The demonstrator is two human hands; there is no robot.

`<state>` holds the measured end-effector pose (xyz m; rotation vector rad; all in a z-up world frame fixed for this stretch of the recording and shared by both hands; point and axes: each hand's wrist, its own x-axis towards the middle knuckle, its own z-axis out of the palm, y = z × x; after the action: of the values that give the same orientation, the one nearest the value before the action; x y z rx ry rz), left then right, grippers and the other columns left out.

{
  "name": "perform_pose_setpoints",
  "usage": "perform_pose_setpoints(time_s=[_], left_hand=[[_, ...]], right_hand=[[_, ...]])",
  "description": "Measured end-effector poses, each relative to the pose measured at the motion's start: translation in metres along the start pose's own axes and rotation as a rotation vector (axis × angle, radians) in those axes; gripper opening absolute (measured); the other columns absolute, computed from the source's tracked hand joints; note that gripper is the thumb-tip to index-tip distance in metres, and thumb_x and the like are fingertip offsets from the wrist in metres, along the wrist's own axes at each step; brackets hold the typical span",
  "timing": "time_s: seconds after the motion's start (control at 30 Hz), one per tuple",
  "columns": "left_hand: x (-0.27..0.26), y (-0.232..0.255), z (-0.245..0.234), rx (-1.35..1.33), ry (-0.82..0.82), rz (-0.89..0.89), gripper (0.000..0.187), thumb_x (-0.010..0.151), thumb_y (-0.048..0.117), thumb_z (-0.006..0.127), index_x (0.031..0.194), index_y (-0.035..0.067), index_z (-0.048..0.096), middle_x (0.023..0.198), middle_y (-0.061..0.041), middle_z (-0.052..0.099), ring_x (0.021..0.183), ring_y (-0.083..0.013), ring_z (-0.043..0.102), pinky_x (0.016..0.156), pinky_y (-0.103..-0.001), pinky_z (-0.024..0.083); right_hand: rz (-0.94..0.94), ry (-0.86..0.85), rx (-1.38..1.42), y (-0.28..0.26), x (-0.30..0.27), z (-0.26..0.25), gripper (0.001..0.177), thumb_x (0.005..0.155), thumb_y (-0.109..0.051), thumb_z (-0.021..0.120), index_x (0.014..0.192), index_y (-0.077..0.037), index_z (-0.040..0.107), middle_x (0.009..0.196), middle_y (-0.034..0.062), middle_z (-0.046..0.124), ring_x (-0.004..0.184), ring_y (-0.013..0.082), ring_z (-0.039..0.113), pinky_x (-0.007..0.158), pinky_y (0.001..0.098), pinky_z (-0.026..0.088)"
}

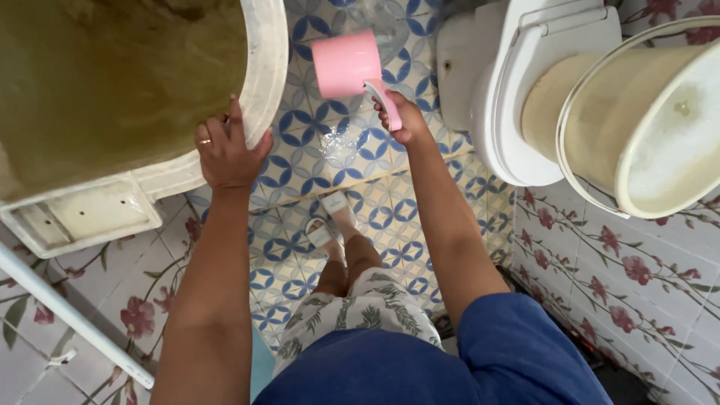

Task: Scrubbing and rinsing a bathroom floor with soapy water and a squeegee.

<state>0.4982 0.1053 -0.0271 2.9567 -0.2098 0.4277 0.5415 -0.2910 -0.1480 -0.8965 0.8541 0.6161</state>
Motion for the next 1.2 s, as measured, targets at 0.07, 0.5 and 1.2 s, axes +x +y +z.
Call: perform_pose_setpoints(time_s=[0.07,0.5,1.2], left_hand=[[-0.004,-0.003,0.006,-0.022,-0.035,-0.008,0.073,0.097,0.055,0.075,0.151,0.008,0.059,0.109,-0.014,0.053,0.102,-0.0344,0.05,0.1,-0.046,0.047],[-0.003,-0.003,0.002,-0.043,-0.002,0.016,0.073,0.095,0.051,0.076,0.149,0.007,0.054,0.118,-0.016,0.053,0.108,-0.0357,0.05,0.101,-0.046,0.047],[-0.042,-0.021,0.075,-0.043,-0.164,0.026,0.06,0.107,0.043,0.066,0.155,0.01,0.053,0.155,-0.013,0.054,0.142,-0.0354,0.049,0.116,-0.057,0.035]], right_hand=[[0.01,-0.075,0.1,0.004,-0.006,-0.005,0.035,0.106,-0.027,0.055,0.116,0.006,0.062,0.085,0.0084,0.063,0.058,0.011,0.053,0.048,0.021,0.045],[0.008,-0.453,0.984,0.058,-0.047,-0.058,0.046,0.105,-0.023,0.048,0.136,0.01,0.049,0.097,0.0126,0.059,0.063,0.0125,0.052,0.053,0.023,0.046],[-1.589,-0.13,-1.789,0.058,-0.085,0.363,0.059,0.076,-0.013,0.07,0.132,-0.012,0.052,0.118,0.017,0.066,0.078,0.0308,0.073,0.053,0.0378,0.054]])
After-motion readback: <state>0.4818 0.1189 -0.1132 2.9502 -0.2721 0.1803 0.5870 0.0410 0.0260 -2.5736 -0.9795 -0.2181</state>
